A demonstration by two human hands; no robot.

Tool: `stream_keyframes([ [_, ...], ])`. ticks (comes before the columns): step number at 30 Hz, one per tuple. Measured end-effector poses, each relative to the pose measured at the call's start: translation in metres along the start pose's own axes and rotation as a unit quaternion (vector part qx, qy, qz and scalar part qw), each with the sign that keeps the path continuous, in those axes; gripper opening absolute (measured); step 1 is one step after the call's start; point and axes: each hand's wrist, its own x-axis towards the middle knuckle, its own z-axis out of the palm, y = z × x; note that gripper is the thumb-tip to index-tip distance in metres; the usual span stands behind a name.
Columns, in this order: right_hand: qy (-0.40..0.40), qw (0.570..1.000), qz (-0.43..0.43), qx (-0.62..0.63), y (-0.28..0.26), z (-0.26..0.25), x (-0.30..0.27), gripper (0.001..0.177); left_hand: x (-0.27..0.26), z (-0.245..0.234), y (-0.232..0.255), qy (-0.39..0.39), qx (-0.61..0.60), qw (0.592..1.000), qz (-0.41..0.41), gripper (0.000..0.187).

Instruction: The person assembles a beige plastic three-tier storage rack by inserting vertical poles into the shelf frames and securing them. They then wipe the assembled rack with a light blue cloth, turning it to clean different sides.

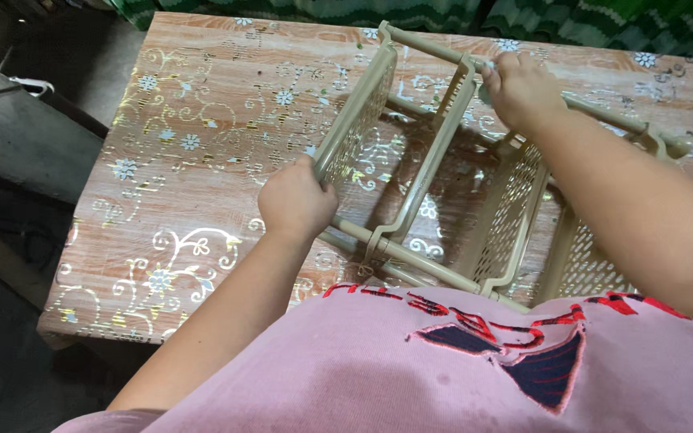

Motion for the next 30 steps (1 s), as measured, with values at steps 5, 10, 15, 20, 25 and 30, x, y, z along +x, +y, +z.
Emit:
stream_keyframes([
  [5, -0.052, 0.993, 0.099, 0.034, -0.005, 0.003, 0.012, 0.058, -0.001, 0.0, 0.001, -0.005, -0.005, 1.0, -0.009, 0.032],
  [10, -0.198, 0.963, 0.18, 0.008, -0.005, -0.008, 0.048, 0.073, 0.0, 0.0, 0.002, 0.001, 0.002, 1.0, -0.009, 0.031],
  [15, -0.11, 0.984, 0.136, 0.026, 0.008, 0.013, 0.042, 0.06, 0.001, 0.002, 0.001, -0.01, -0.002, 1.0, -0.017, 0.03],
  [20, 0.063, 0.972, 0.083, 0.209, 0.073, 0.04, 0.054, 0.038, 0.001, 0.005, -0.003, -0.002, -0.007, 1.0, -0.003, 0.036],
  [25, 0.283, 0.898, 0.096, 0.324, 0.172, -0.009, 0.019, 0.03, -0.012, -0.004, 0.011, 0.196, 0.016, 0.974, 0.11, 0.076],
  [30, 0.153, 0.982, 0.095, 0.05, 0.161, -0.021, -0.043, 0.028, -0.023, -0.01, 0.071, -0.088, -0.035, 0.985, 0.141, 0.054],
])
